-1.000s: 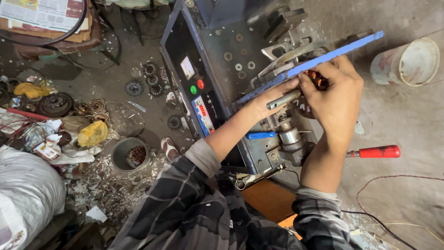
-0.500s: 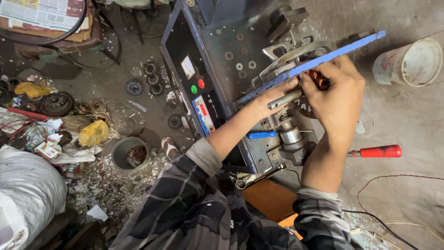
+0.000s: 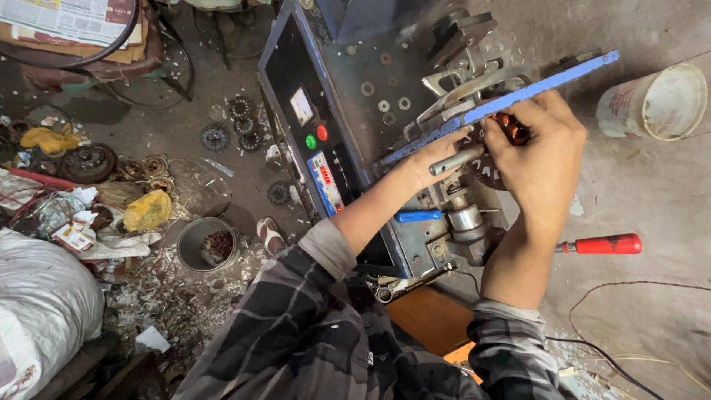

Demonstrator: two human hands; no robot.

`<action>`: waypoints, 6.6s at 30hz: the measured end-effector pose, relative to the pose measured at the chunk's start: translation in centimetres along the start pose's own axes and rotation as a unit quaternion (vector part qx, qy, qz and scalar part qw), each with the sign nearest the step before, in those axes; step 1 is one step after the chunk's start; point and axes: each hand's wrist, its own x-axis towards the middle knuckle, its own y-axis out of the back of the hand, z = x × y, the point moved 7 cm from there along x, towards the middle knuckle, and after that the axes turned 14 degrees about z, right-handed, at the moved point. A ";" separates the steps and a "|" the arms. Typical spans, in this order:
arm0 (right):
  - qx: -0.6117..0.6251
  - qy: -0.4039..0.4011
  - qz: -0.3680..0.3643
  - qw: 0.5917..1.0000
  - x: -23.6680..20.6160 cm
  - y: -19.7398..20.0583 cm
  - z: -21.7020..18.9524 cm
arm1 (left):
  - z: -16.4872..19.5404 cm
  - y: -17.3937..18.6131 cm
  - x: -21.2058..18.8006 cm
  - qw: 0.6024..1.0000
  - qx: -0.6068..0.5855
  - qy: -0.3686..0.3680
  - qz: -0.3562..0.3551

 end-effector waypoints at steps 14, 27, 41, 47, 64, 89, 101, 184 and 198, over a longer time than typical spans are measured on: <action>0.010 0.004 0.006 1.000 0.0 0.1 -0.3 | 0.6 -1.0 -1.0 0.997 0.014 -0.029 -0.063; 0.006 0.006 0.003 1.000 0.1 0.3 -0.3 | 1.4 -2.7 -2.0 0.995 0.054 -0.061 -0.061; 0.005 -0.009 0.000 1.000 0.1 0.3 0.1 | 0.9 -1.7 -1.2 0.997 0.051 -0.052 -0.028; 0.003 -0.005 -0.004 1.000 0.1 0.2 0.1 | 0.2 -0.7 -0.5 1.000 0.004 0.004 -0.026; 0.006 -0.004 -0.005 1.000 0.2 0.2 0.0 | 0.8 -0.8 -0.6 0.999 0.001 -0.035 -0.030; 0.012 0.008 0.000 1.000 0.2 0.4 -0.6 | 0.9 -2.5 -1.6 0.996 0.047 -0.048 -0.056; 0.018 -0.004 -0.005 1.000 0.2 0.3 -0.4 | 0.8 -1.5 -1.1 0.999 0.023 -0.040 -0.025; 0.034 -0.020 -0.005 0.999 0.2 1.4 -4.2 | 25.6 -25.8 4.9 0.612 0.731 -0.294 -0.065; 0.038 -0.006 -0.005 0.999 -0.1 2.2 -3.0 | 25.9 -14.4 -6.3 0.865 0.382 -0.269 -0.186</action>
